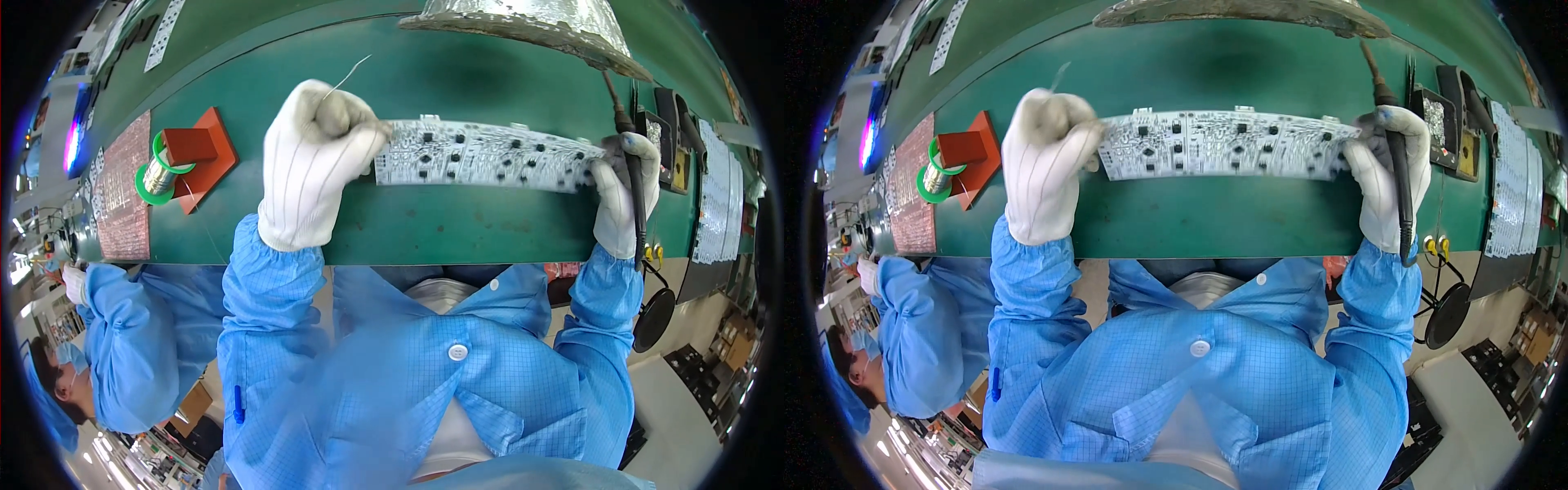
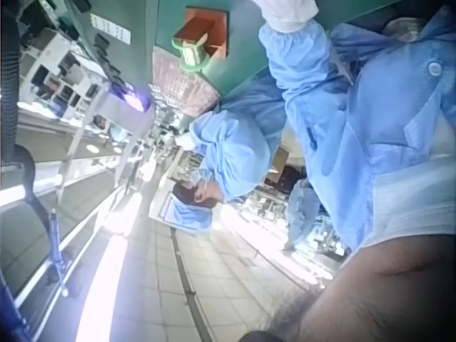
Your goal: Soldering components onto printed circuit boards at a factory workbench.
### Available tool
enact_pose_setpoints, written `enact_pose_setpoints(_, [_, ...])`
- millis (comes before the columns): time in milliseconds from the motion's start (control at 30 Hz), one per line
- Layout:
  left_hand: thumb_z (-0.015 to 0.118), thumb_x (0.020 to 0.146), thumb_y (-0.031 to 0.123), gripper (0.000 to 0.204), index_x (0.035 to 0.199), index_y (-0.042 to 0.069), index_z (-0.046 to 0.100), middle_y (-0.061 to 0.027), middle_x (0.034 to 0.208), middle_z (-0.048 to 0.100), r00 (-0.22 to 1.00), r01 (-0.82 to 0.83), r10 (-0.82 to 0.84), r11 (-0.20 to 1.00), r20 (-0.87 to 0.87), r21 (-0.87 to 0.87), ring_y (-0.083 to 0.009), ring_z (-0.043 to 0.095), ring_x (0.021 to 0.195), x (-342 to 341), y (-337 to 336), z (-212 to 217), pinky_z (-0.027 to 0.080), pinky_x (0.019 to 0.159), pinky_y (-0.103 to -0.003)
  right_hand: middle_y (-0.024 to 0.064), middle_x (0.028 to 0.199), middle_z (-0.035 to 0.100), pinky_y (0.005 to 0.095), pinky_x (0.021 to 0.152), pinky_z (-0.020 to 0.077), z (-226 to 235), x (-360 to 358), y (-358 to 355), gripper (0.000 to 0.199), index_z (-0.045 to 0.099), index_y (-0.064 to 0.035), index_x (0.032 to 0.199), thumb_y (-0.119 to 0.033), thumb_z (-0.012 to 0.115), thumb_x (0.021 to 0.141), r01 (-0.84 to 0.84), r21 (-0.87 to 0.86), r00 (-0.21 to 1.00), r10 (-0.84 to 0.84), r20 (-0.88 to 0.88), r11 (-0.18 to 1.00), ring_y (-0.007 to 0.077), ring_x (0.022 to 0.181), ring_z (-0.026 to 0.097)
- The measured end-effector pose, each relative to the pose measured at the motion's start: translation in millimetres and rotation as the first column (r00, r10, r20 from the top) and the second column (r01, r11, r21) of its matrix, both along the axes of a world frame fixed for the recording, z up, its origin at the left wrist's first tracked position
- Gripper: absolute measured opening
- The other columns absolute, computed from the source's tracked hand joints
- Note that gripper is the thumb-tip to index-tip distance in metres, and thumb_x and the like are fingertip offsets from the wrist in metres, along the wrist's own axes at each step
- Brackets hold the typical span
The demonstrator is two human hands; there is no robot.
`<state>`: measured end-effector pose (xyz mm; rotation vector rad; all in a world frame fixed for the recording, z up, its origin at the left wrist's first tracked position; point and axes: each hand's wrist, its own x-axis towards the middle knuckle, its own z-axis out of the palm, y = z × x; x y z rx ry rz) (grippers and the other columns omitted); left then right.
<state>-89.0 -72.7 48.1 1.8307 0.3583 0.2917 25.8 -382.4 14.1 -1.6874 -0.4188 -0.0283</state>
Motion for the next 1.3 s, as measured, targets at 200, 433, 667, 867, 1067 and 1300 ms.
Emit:
enact_pose_setpoints(200, [0.070,0.081,0.017,0.022,0.087,0.000,0.056,-0.0078,0.074,0.057,0.996,-0.017,0.060,0.846,-0.064,0.533,-0.0175,0.052,0.062,15,8,-37,0.044,0.057,-0.029,0.0107,0.091,0.068,0.0268,0.066,0.0521,1,6,8,0.025,0.062,-0.0015,0.109,-0.003,0.070,0.085,0.009,-0.489,0.935,0.166,0.313,0.872,0.0145,0.074,0.065])
enact_pose_setpoints(433, [0.069,0.080,0.012,0.009,0.082,0.009,0.061,-0.0094,0.071,0.061,0.926,-0.253,-0.066,0.626,0.373,0.737,-0.0294,0.062,0.061,20,-20,-50,0.050,0.053,-0.040,0.0087,0.102,0.066,0.0264,0.079,0.0492,19,-8,10,0.026,0.061,0.0003,0.115,-0.002,0.063,0.089,0.145,-0.290,0.964,-0.069,0.258,0.946,0.0127,0.090,0.061])
enact_pose_setpoints(667, [0.073,0.072,0.016,0.019,0.079,0.010,0.057,-0.0073,0.077,0.059,0.911,-0.224,-0.190,0.518,0.366,0.826,-0.0232,0.059,0.056,26,-59,-54,0.047,0.048,-0.031,0.0088,0.080,0.060,0.0280,0.063,0.0426,66,15,33,0.014,0.062,0.0014,0.087,-0.010,0.062,0.078,-0.220,-0.439,0.898,0.357,0.259,0.871,0.0149,0.068,0.054])
enact_pose_setpoints(867, [0.075,0.068,0.010,0.017,0.076,0.010,0.060,-0.0050,0.074,0.060,0.910,-0.161,-0.230,0.569,0.344,0.807,-0.0236,0.058,0.059,26,-57,-58,0.049,0.053,-0.033,0.0098,0.092,0.062,0.0307,0.070,0.0498,31,38,35,0.014,0.061,0.0041,0.091,-0.009,0.062,0.087,-0.341,-0.358,0.902,0.409,0.134,0.869,0.0219,0.079,0.062])
enact_pose_setpoints(1067, [0.074,0.072,0.020,0.021,0.076,0.010,0.056,-0.0070,0.080,0.059,0.917,-0.128,-0.254,0.540,0.307,0.832,-0.0226,0.058,0.059,26,-56,-60,0.047,0.051,-0.033,0.0117,0.085,0.056,0.0271,0.063,0.0429,19,41,38,0.013,0.055,0.0057,0.087,-0.007,0.056,0.085,-0.255,-0.422,0.833,0.419,0.361,0.870,0.0167,0.068,0.052])
enact_pose_setpoints(1300, [0.077,0.070,0.016,0.018,0.074,0.012,0.060,-0.0039,0.074,0.061,0.932,-0.129,-0.223,0.529,0.284,0.838,-0.0232,0.060,0.059,27,-57,-63,0.050,0.055,-0.032,0.0049,0.077,0.054,0.0245,0.057,0.0379,17,38,42,0.014,0.058,0.0013,0.091,-0.012,0.057,0.088,-0.350,-0.282,0.920,0.384,0.075,0.894,0.0095,0.063,0.047])
